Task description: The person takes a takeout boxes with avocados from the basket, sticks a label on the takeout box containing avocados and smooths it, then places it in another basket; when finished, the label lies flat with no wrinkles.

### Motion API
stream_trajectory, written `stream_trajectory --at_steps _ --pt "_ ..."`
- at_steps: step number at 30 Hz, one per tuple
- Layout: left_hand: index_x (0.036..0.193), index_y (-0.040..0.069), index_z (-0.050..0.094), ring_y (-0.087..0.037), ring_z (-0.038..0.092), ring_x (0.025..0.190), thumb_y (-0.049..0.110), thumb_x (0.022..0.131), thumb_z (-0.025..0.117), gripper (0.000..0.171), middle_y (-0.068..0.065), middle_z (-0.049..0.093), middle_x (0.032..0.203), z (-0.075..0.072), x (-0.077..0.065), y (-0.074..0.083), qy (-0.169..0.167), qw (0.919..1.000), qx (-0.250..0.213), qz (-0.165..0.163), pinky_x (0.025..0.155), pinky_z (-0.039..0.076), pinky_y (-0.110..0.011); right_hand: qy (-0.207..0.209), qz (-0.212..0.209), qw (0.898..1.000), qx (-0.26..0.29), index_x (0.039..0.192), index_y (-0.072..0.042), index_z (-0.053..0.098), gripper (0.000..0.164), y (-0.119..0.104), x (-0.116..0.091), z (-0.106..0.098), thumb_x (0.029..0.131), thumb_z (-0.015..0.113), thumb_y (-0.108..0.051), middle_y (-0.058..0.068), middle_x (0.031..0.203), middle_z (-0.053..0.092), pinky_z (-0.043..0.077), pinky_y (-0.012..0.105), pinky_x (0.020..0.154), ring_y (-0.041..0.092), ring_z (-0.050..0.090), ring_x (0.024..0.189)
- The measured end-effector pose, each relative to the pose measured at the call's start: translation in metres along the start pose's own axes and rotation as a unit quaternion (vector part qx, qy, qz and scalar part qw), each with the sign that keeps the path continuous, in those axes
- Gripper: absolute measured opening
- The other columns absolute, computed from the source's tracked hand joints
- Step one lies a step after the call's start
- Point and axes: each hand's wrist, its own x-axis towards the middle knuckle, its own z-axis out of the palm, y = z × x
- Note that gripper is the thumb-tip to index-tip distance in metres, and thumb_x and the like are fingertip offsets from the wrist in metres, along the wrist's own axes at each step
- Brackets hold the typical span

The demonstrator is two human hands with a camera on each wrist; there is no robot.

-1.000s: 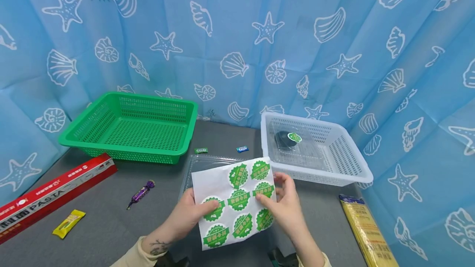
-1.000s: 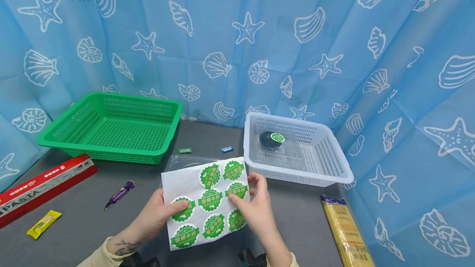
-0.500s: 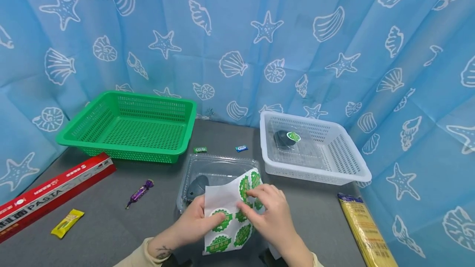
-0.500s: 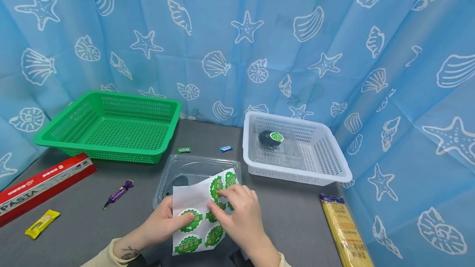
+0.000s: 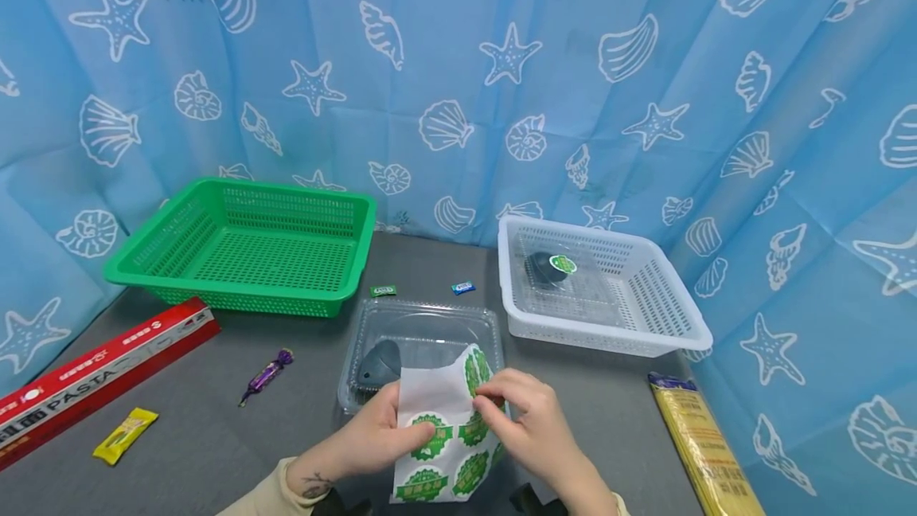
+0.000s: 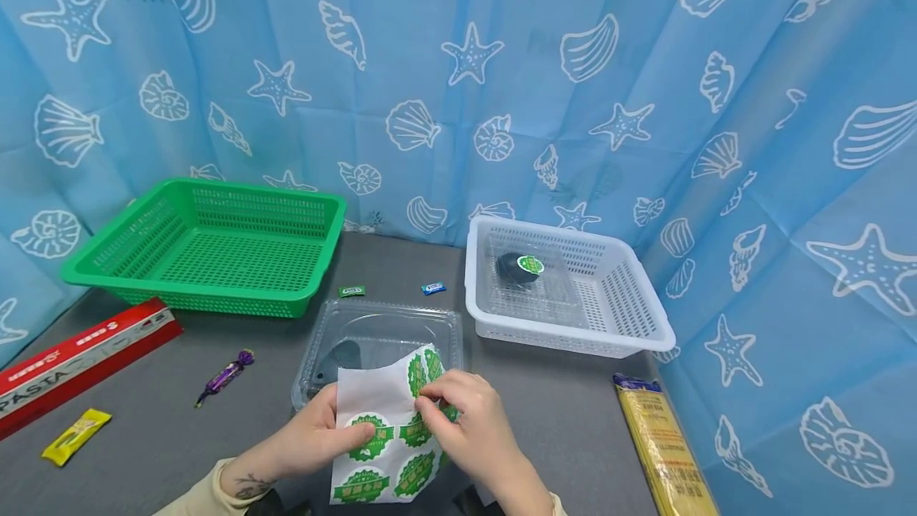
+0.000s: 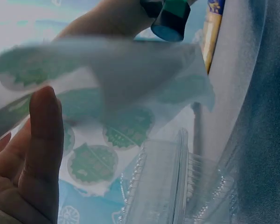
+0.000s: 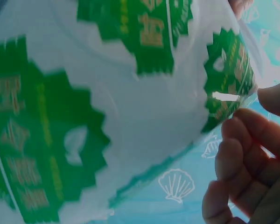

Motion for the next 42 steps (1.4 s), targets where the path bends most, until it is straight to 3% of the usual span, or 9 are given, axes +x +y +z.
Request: stream_trajectory --at_steps 9,18,24,28,31,33,34,38,42 --pt "0.122 -0.011 0.032 -0.013 0.056 0.088 -0.008 0.082 0.046 0.042 -0.036 0.044 0.101 -0.001 0.0 -0.002 -0.035 0.9978 -0.039 0.041 0.069 0.051 -0.036 0.013 -0.072 0.997 -0.033 0.079 -0.014 0.065 0.017 0.003 0.0 -0.004 0.066 0.067 -0.003 -0.007 0.075 0.062 0.039 0.013 0.064 0.004 0.053 0.064" --pt "0.128 -0.01 0.024 -0.014 0.054 0.091 -0.01 0.081 0.045 0.051 -0.039 0.04 0.103 -0.001 0.0 -0.001 -0.04 0.9961 -0.062 0.047 0.071 0.05 -0.035 0.028 -0.082 0.995 -0.05 0.073 -0.014 0.065 0.02 0.002 0.0 -0.004 0.063 0.062 0.002 -0.007 0.071 0.061 0.039 0.014 0.063 0.004 0.053 0.062" --pt "0.131 -0.004 0.023 -0.016 0.055 0.09 -0.011 0.08 0.045 0.056 -0.035 0.04 0.105 -0.002 0.001 -0.002 -0.036 0.9957 -0.074 0.044 0.069 0.051 -0.038 0.101 -0.027 0.994 -0.033 0.063 -0.009 0.06 0.023 0.001 0.0 -0.006 0.06 0.057 0.014 -0.004 0.061 0.056 0.041 0.015 0.053 0.003 0.049 0.056" --pt "0.132 -0.001 0.023 -0.018 0.055 0.092 -0.012 0.08 0.045 0.057 -0.035 0.04 0.107 -0.002 0.002 -0.002 -0.033 0.9946 -0.087 0.047 0.07 0.05 -0.039 0.182 0.032 0.982 -0.03 0.06 -0.005 0.059 0.025 0.001 -0.001 -0.015 0.059 0.055 0.019 0.001 0.058 0.055 0.041 0.015 0.05 0.005 0.049 0.054" --pt "0.132 0.0 0.024 -0.018 0.055 0.093 -0.012 0.08 0.045 0.057 -0.032 0.042 0.108 0.001 0.006 -0.003 -0.029 0.9941 -0.096 0.039 0.072 0.05 -0.038 0.259 0.073 0.963 -0.007 0.06 0.001 0.058 0.021 -0.001 -0.004 -0.026 0.063 0.053 0.021 0.006 0.059 0.056 0.039 0.015 0.047 0.004 0.048 0.053" --pt "0.131 -0.001 0.026 -0.018 0.056 0.091 -0.011 0.08 0.046 0.056 -0.03 0.044 0.107 0.007 0.011 -0.004 -0.025 0.9943 -0.1 0.027 0.072 0.05 -0.036 0.318 0.105 0.941 0.046 0.062 0.006 0.058 0.017 -0.004 -0.006 -0.037 0.066 0.051 0.021 0.007 0.061 0.057 0.04 0.015 0.045 0.006 0.049 0.051" --pt "0.129 -0.002 0.028 -0.017 0.056 0.09 -0.01 0.079 0.047 0.053 -0.028 0.046 0.106 0.011 0.014 -0.005 -0.021 0.9947 -0.099 0.021 0.071 0.05 -0.035 0.341 0.096 0.931 0.089 0.066 0.007 0.06 0.015 0.005 -0.015 -0.043 0.069 0.052 0.019 0.008 0.064 0.059 0.041 0.016 0.048 0.008 0.051 0.053" --pt "0.119 -0.007 0.034 -0.015 0.059 0.082 -0.011 0.075 0.048 0.046 -0.028 0.049 0.099 0.034 0.03 -0.014 -0.002 0.9944 -0.105 -0.002 0.067 0.051 -0.032 0.448 0.061 0.867 0.211 0.069 0.016 0.058 0.01 -0.011 -0.019 -0.065 0.07 0.05 0.021 0.012 0.066 0.06 0.046 0.019 0.049 0.016 0.053 0.053" --pt "0.115 -0.008 0.038 -0.012 0.057 0.078 -0.015 0.069 0.047 0.047 -0.025 0.051 0.097 0.06 0.046 -0.027 0.015 0.9924 -0.119 -0.028 0.064 0.051 -0.026 0.534 -0.017 0.81 0.242 0.065 0.023 0.054 0.01 -0.042 -0.013 -0.082 0.064 0.046 0.028 0.019 0.061 0.059 0.045 0.023 0.046 0.02 0.05 0.048"
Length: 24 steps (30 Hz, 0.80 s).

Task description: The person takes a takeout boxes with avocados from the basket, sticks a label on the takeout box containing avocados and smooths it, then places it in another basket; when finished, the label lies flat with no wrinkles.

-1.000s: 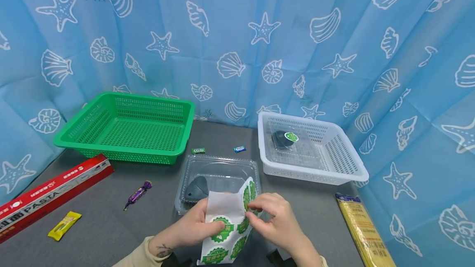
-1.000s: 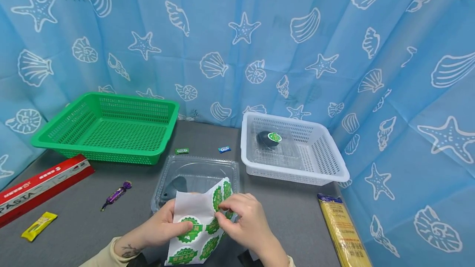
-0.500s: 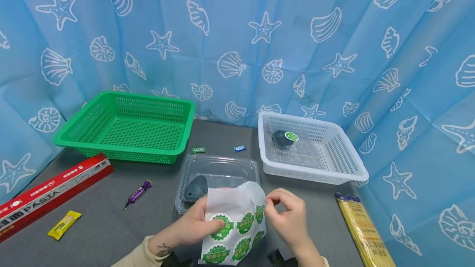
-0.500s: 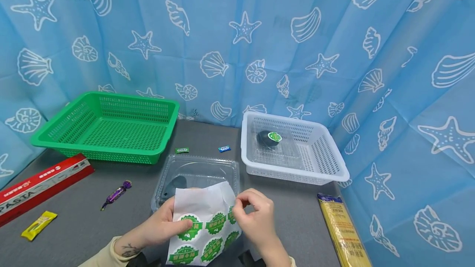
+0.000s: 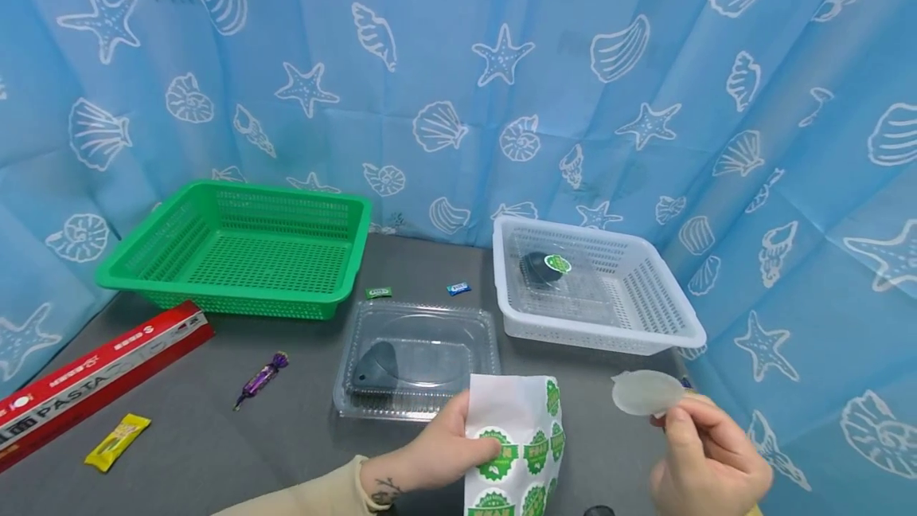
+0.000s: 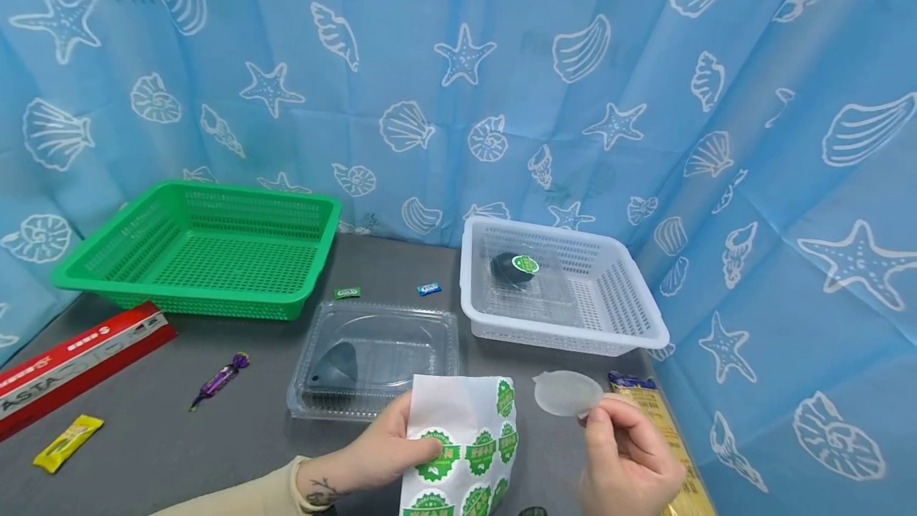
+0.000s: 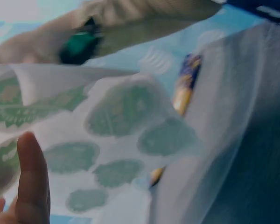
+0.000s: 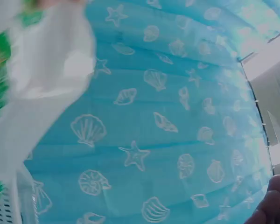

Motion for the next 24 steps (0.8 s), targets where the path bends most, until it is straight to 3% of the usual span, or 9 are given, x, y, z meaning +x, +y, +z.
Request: stream_trajectory --at_steps 4,9,12,14,17,20,22,24 --pt "0.113 -0.006 0.041 -0.009 0.056 0.077 -0.017 0.064 0.046 0.05 -0.018 0.053 0.095 0.019 0.013 -0.02 0.012 0.9996 -0.007 -0.025 0.065 0.05 -0.022 0.051 -0.016 0.998 0.015 0.064 0.024 0.053 0.013 -0.016 0.002 0.002 0.064 0.043 0.031 0.021 0.061 0.058 0.043 0.024 0.045 0.022 0.047 0.049" --pt "0.106 0.0 0.044 -0.007 0.055 0.071 -0.015 0.062 0.05 0.047 -0.003 0.055 0.085 0.037 0.026 -0.046 0.038 0.9968 0.013 -0.068 0.061 0.049 -0.02 0.045 -0.009 0.999 0.019 0.069 0.026 0.053 0.01 -0.027 -0.002 0.005 0.068 0.044 0.03 0.022 0.064 0.058 0.042 0.026 0.049 0.024 0.046 0.052" --pt "0.106 0.003 0.044 -0.01 0.06 0.069 -0.008 0.069 0.052 0.039 -0.006 0.06 0.084 0.039 0.029 -0.054 0.015 0.9932 0.006 -0.116 0.057 0.051 -0.025 0.029 -0.006 0.999 0.02 0.071 0.027 0.052 0.009 -0.029 -0.003 0.005 0.07 0.044 0.028 0.023 0.066 0.058 0.043 0.026 0.05 0.024 0.047 0.054" --pt "0.106 0.005 0.047 -0.015 0.062 0.066 0.003 0.077 0.053 0.03 -0.009 0.063 0.083 0.036 0.027 -0.054 -0.013 0.9862 0.013 -0.165 0.051 0.051 -0.029 0.019 -0.009 1.0 0.019 0.072 0.027 0.052 0.009 -0.03 -0.004 0.005 0.07 0.043 0.028 0.023 0.068 0.058 0.044 0.026 0.051 0.025 0.048 0.056" --pt "0.102 0.011 0.057 -0.015 0.06 0.055 0.025 0.085 0.047 0.024 -0.011 0.065 0.076 0.027 0.02 -0.046 -0.039 0.9667 0.076 -0.241 0.041 0.048 -0.03 -0.01 -0.004 1.0 0.002 0.074 0.026 0.052 0.011 -0.033 -0.005 0.003 0.071 0.042 0.028 0.023 0.072 0.058 0.045 0.025 0.051 0.024 0.05 0.058" --pt "0.081 0.011 0.063 -0.011 0.05 0.04 0.041 0.082 0.045 0.035 -0.006 0.06 0.057 0.015 0.008 -0.031 -0.037 0.9313 0.206 -0.298 0.034 0.043 -0.026 -0.052 0.02 0.997 -0.049 0.077 0.026 0.051 0.011 -0.039 -0.004 -0.002 0.073 0.042 0.027 0.021 0.077 0.059 0.044 0.021 0.048 0.021 0.051 0.058" --pt "0.068 0.006 0.063 -0.01 0.046 0.034 0.045 0.08 0.046 0.043 -0.004 0.055 0.049 0.005 -0.001 -0.019 -0.048 0.9081 0.278 -0.31 0.032 0.041 -0.025 -0.083 0.04 0.991 -0.093 0.08 0.025 0.051 0.01 -0.043 -0.002 -0.005 0.074 0.043 0.025 0.018 0.079 0.059 0.041 0.019 0.044 0.018 0.052 0.056" --pt "0.056 0.003 0.059 -0.009 0.044 0.031 0.044 0.078 0.048 0.048 -0.003 0.052 0.043 -0.004 -0.011 -0.007 -0.071 0.8874 0.342 -0.301 0.035 0.043 -0.024 -0.113 0.053 0.986 -0.115 0.081 0.025 0.051 0.011 -0.046 0.001 -0.007 0.075 0.043 0.025 0.018 0.081 0.059 0.04 0.018 0.043 0.016 0.052 0.057"
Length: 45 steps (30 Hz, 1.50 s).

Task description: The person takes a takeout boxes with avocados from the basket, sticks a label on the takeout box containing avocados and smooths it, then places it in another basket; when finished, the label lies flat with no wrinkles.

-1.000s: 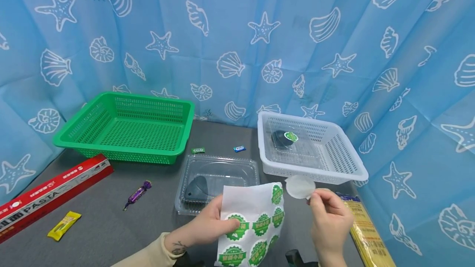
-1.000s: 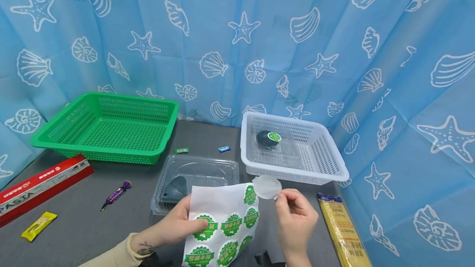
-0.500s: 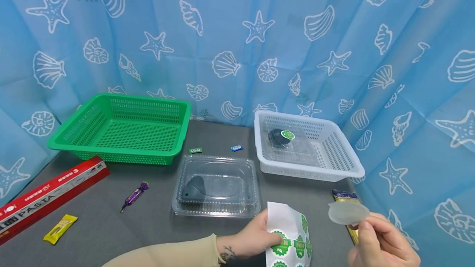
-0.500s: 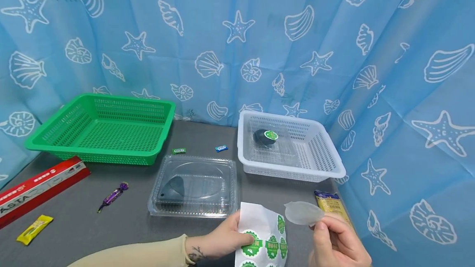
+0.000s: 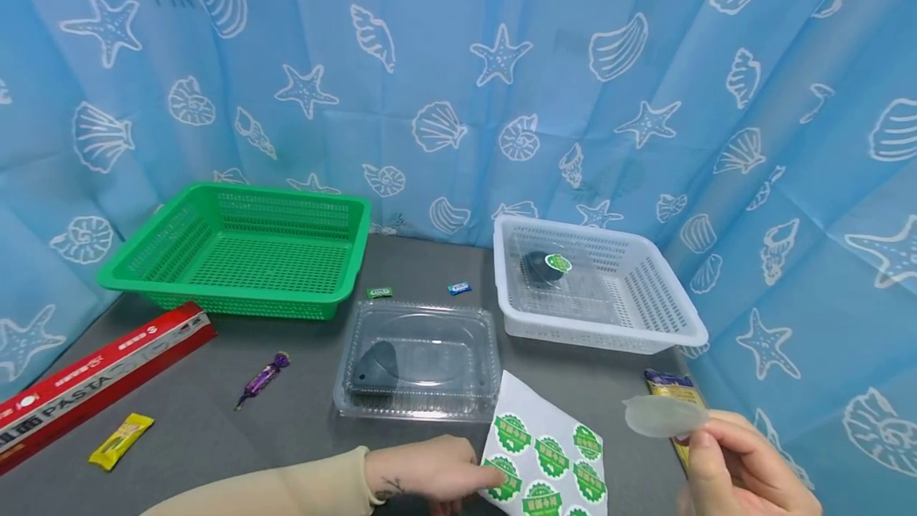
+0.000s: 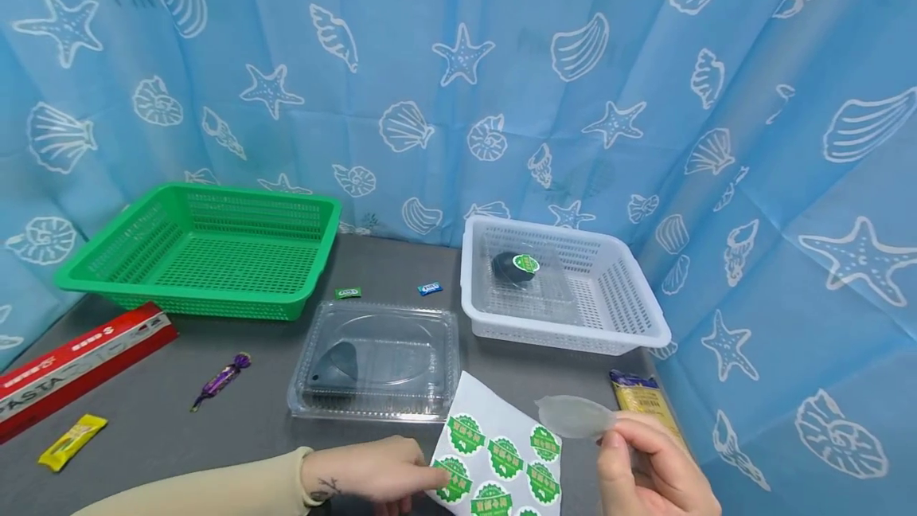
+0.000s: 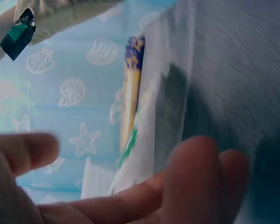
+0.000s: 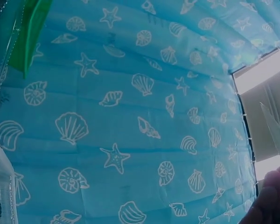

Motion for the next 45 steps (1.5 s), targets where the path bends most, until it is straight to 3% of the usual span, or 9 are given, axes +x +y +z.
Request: stream_trajectory --at_steps 13,18,25,31,34,37,39,42,45 --pt "0.119 0.004 0.046 -0.001 0.047 0.102 0.021 0.085 0.051 0.038 0.005 0.054 0.109 -0.011 -0.001 -0.019 -0.098 0.9721 -0.027 0.212 0.081 0.041 -0.018 -0.072 -0.126 0.986 0.078 0.067 0.016 0.06 0.021 0.017 0.023 0.043 0.06 0.042 0.026 0.017 0.067 0.06 0.034 0.011 0.04 0.017 0.054 0.06" --pt "0.122 0.0 0.045 0.0 0.051 0.093 0.026 0.086 0.048 0.045 0.001 0.058 0.104 -0.008 0.001 -0.013 -0.089 0.9769 0.044 0.189 0.074 0.043 -0.016 -0.117 -0.224 0.967 0.012 0.062 0.014 0.06 0.007 0.05 0.029 0.047 0.061 0.054 0.017 0.017 0.064 0.059 0.043 0.019 0.051 0.021 0.055 0.06" --pt "0.105 0.002 0.057 -0.01 0.059 0.074 0.031 0.089 0.043 0.036 -0.004 0.062 0.087 -0.043 -0.023 0.017 0.014 0.9801 -0.108 0.166 0.062 0.049 -0.024 -0.166 -0.495 0.849 -0.085 0.064 0.001 0.064 0.008 0.093 0.041 0.078 0.062 0.057 0.002 0.009 0.06 0.06 0.044 0.029 0.051 0.021 0.051 0.049" --pt "0.098 -0.004 0.052 -0.011 0.056 0.059 0.034 0.092 0.033 0.043 -0.003 0.057 0.074 -0.095 -0.041 0.035 0.076 0.9129 -0.357 0.183 0.054 0.049 -0.024 -0.216 -0.662 0.711 -0.092 0.06 -0.002 0.059 0.015 0.087 0.053 0.123 0.073 0.052 -0.002 0.005 0.055 0.056 0.041 0.026 0.04 0.014 0.047 0.043" --pt "0.095 -0.001 0.053 -0.01 0.056 0.059 0.022 0.089 0.046 0.025 -0.003 0.057 0.076 -0.113 -0.043 0.034 0.122 0.9038 -0.369 0.179 0.054 0.048 -0.022 -0.247 -0.69 0.674 -0.097 0.064 -0.003 0.06 0.017 0.091 0.055 0.133 0.079 0.053 -0.006 0.004 0.057 0.057 0.041 0.023 0.041 0.013 0.049 0.045" --pt "0.097 -0.003 0.053 -0.011 0.057 0.062 0.009 0.082 0.056 0.019 -0.005 0.057 0.079 -0.125 -0.043 0.03 0.181 0.9094 -0.334 0.168 0.055 0.049 -0.023 -0.286 -0.656 0.688 -0.117 0.071 -0.003 0.062 0.013 0.105 0.051 0.134 0.079 0.051 -0.006 0.005 0.062 0.058 0.043 0.025 0.044 0.014 0.051 0.048" --pt "0.1 -0.004 0.05 -0.012 0.057 0.062 0.005 0.08 0.058 0.023 -0.006 0.057 0.08 -0.132 -0.041 0.027 0.221 0.9124 -0.302 0.167 0.056 0.05 -0.024 -0.325 -0.567 0.742 -0.148 0.077 -0.003 0.063 0.014 0.118 0.045 0.131 0.076 0.05 -0.006 0.005 0.067 0.059 0.045 0.025 0.047 0.014 0.052 0.052" --pt "0.103 -0.002 0.047 -0.014 0.057 0.06 0.004 0.08 0.059 0.027 -0.007 0.058 0.077 -0.143 -0.037 0.022 0.266 0.9126 -0.266 0.159 0.055 0.05 -0.026 -0.432 -0.271 0.839 -0.191 0.085 -0.005 0.063 0.016 0.132 0.036 0.128 0.078 0.051 -0.012 0.001 0.074 0.06 0.046 0.024 0.052 0.011 0.054 0.06" --pt "0.103 0.001 0.047 -0.016 0.058 0.061 0.006 0.08 0.06 0.027 -0.009 0.059 0.078 -0.152 -0.031 0.018 0.288 0.9183 -0.23 0.144 0.056 0.051 -0.029 -0.472 0.097 0.855 -0.193 0.087 -0.007 0.063 0.018 0.14 0.032 0.133 0.082 0.055 -0.023 0.001 0.076 0.059 0.047 0.025 0.056 0.014 0.054 0.066"
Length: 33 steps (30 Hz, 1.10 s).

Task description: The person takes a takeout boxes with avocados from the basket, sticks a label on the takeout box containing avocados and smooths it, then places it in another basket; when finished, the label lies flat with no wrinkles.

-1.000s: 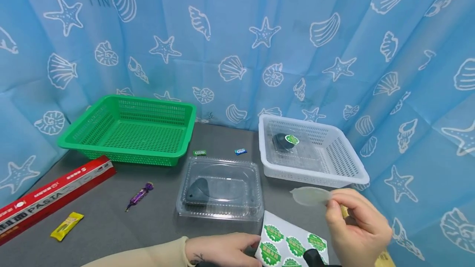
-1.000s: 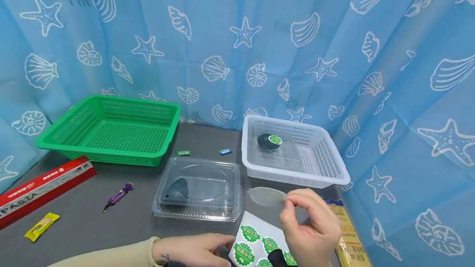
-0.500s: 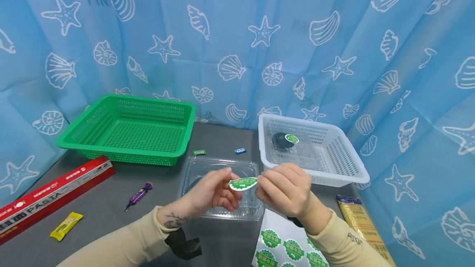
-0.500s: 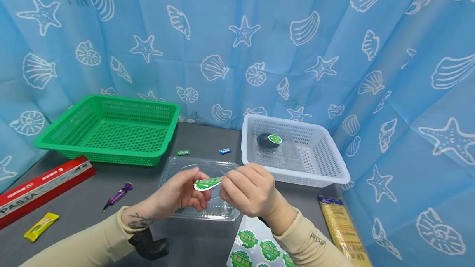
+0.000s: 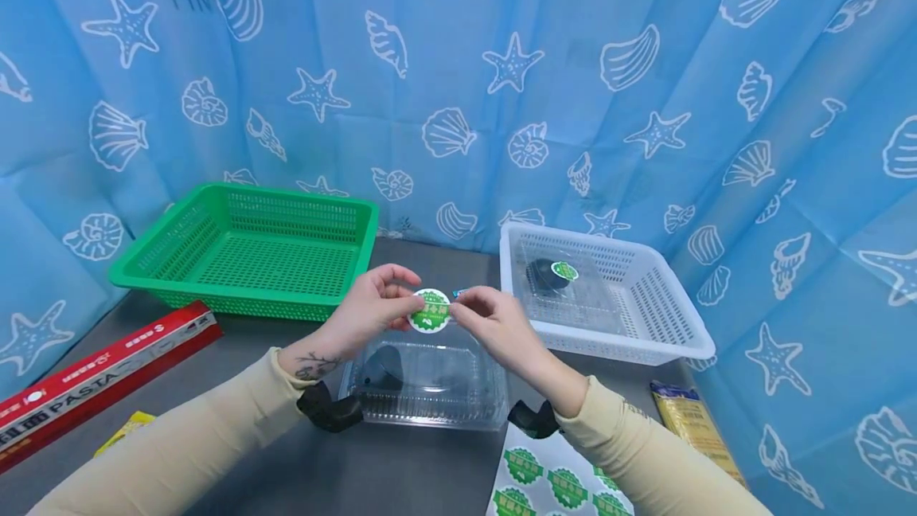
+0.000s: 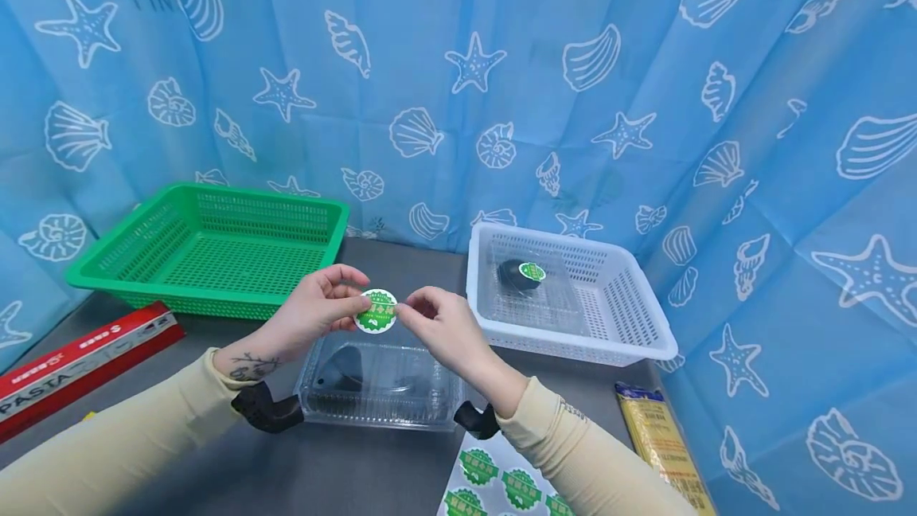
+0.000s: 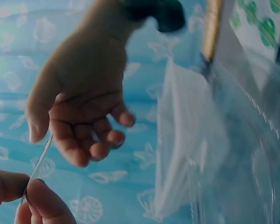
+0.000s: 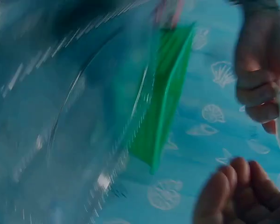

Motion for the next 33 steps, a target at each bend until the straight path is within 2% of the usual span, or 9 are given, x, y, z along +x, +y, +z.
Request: stream_trajectory --at_steps 2,3,8,12,15,19,24,27,33 --pt "0.102 0.002 0.048 -0.018 0.059 0.063 0.007 0.079 0.061 0.027 -0.011 0.06 0.078 -0.003 0.006 -0.003 -0.001 0.9996 0.029 -0.004 0.058 0.051 -0.032 -0.037 0.139 0.987 0.075 0.084 -0.005 0.063 0.022 0.002 0.006 0.004 0.082 0.058 -0.026 0.004 0.073 0.058 0.047 0.028 0.057 0.019 0.054 0.068" --pt "0.102 0.002 0.049 -0.019 0.059 0.063 0.007 0.079 0.061 0.027 -0.011 0.059 0.078 -0.004 0.009 -0.005 -0.003 0.9989 0.045 -0.008 0.058 0.051 -0.033 -0.049 0.179 0.978 0.095 0.081 -0.003 0.063 0.023 0.002 0.009 0.005 0.081 0.06 -0.025 0.007 0.071 0.058 0.048 0.03 0.057 0.022 0.054 0.067" --pt "0.097 0.0 0.051 -0.022 0.058 0.06 0.004 0.075 0.064 0.026 -0.011 0.058 0.071 -0.004 0.022 -0.015 -0.026 0.9893 0.138 -0.041 0.057 0.051 -0.034 -0.091 0.255 0.961 0.059 0.066 -0.002 0.059 0.019 0.011 0.021 0.013 0.077 0.062 -0.016 0.007 0.06 0.055 0.048 0.03 0.053 0.019 0.053 0.06" --pt "0.089 0.003 0.053 -0.021 0.057 0.053 0.001 0.071 0.063 0.021 -0.009 0.057 0.064 -0.001 0.029 -0.023 -0.052 0.9705 0.229 -0.056 0.052 0.05 -0.032 -0.135 0.27 0.953 -0.013 0.055 -0.005 0.054 0.023 0.019 0.025 0.02 0.074 0.063 -0.015 0.002 0.051 0.053 0.042 0.024 0.044 0.016 0.051 0.05" --pt "0.083 0.004 0.053 -0.021 0.056 0.049 -0.001 0.07 0.061 0.016 -0.008 0.057 0.061 0.003 0.033 -0.027 -0.081 0.9543 0.282 -0.059 0.049 0.049 -0.032 -0.157 0.272 0.947 -0.061 0.049 -0.008 0.049 0.027 0.023 0.026 0.026 0.071 0.063 -0.013 -0.001 0.043 0.047 0.031 0.021 0.037 0.011 0.041 0.039" --pt "0.075 0.004 0.053 -0.016 0.051 0.043 -0.006 0.067 0.057 0.013 -0.007 0.054 0.057 0.01 0.036 -0.027 -0.119 0.9311 0.339 -0.063 0.042 0.044 -0.028 -0.181 0.276 0.937 -0.119 0.043 -0.015 0.038 0.034 0.024 0.027 0.031 0.067 0.062 -0.011 -0.006 0.038 0.033 0.02 0.021 0.034 0.007 0.025 0.035" --pt "0.063 0.005 0.051 -0.013 0.045 0.04 -0.01 0.064 0.051 0.015 -0.004 0.05 0.049 0.017 0.037 -0.026 -0.142 0.908 0.39 -0.054 0.038 0.035 -0.025 -0.208 0.261 0.924 -0.189 0.043 -0.017 0.033 0.037 0.022 0.028 0.035 0.064 0.063 -0.014 -0.008 0.039 0.024 0.016 0.022 0.035 0.007 0.02 0.036" --pt "0.057 0.007 0.049 -0.013 0.044 0.038 -0.01 0.064 0.05 0.018 -0.002 0.047 0.045 0.02 0.038 -0.026 -0.149 0.8986 0.41 -0.044 0.037 0.035 -0.025 -0.218 0.255 0.918 -0.214 0.044 -0.017 0.036 0.036 0.021 0.029 0.037 0.065 0.064 -0.016 -0.007 0.04 0.026 0.017 0.023 0.035 0.009 0.023 0.036" --pt "0.045 0.013 0.039 -0.01 0.042 0.035 0.001 0.07 0.059 0.034 0.003 0.037 0.038 0.023 0.039 -0.034 -0.155 0.8862 0.436 -0.016 0.037 0.04 -0.024 -0.234 0.244 0.903 -0.267 0.055 -0.015 0.053 0.021 0.023 0.03 0.042 0.065 0.069 -0.023 -0.003 0.049 0.045 0.031 0.027 0.039 0.012 0.039 0.044"
